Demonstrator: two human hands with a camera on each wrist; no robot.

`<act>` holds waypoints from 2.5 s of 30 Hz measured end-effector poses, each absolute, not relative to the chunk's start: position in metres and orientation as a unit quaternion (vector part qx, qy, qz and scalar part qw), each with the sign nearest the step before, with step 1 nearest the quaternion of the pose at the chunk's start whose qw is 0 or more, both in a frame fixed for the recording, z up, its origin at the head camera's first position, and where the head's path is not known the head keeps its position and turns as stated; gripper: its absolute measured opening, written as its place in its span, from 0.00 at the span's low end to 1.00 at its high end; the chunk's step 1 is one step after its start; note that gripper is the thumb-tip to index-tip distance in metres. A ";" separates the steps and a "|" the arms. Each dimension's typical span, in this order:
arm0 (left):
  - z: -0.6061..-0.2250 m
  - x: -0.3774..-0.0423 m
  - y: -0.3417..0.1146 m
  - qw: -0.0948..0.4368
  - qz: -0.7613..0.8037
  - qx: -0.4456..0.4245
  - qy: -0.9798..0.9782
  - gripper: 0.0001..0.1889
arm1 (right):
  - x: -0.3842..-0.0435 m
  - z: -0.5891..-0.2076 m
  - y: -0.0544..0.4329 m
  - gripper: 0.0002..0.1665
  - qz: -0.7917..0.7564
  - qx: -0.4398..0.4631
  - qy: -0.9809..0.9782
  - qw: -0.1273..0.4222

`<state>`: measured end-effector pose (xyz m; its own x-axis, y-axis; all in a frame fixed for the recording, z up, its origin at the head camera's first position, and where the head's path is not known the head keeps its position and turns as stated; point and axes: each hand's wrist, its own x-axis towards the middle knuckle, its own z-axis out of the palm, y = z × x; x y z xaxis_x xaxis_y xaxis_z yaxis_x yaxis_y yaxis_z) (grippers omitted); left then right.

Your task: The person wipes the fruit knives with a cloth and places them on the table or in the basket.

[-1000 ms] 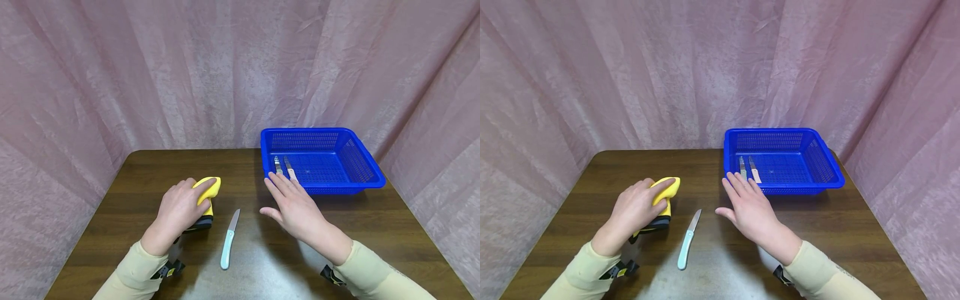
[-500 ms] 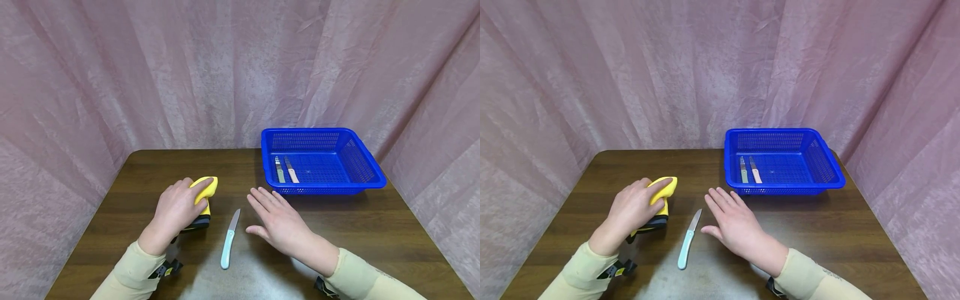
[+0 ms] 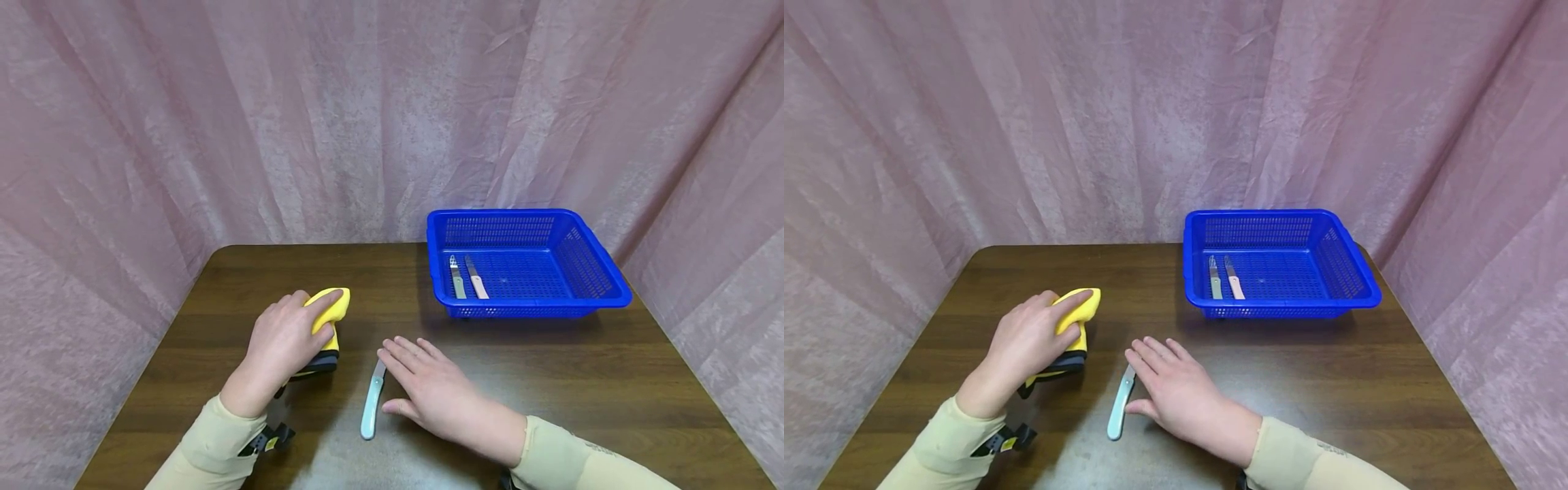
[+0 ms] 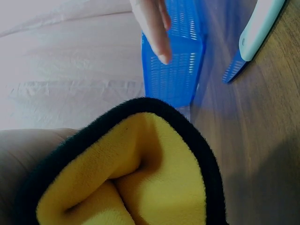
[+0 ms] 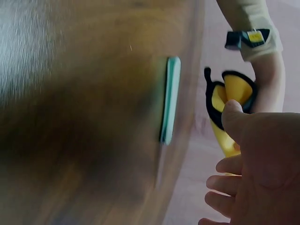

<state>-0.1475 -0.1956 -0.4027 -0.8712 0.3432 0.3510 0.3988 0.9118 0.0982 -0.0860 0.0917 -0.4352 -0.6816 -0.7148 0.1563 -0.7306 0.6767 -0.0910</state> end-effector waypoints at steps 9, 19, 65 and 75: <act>-0.403 -0.146 -0.196 0.170 -0.084 -0.189 -0.964 0.28 | -0.078 -0.440 0.077 0.48 0.017 0.445 -0.895 0.007; -0.403 -0.146 -0.196 0.169 -0.095 -0.188 -0.963 0.29 | -0.078 -0.453 0.071 0.47 -0.001 0.515 -0.857 0.007; -0.402 -0.144 -0.191 0.174 -0.095 -0.197 -0.960 0.28 | -0.098 -0.453 0.111 0.37 -0.014 0.476 -0.879 -0.037; -0.401 -0.145 -0.191 0.170 -0.092 -0.198 -0.961 0.28 | -0.101 -0.446 0.126 0.36 -0.025 0.458 -0.888 -0.028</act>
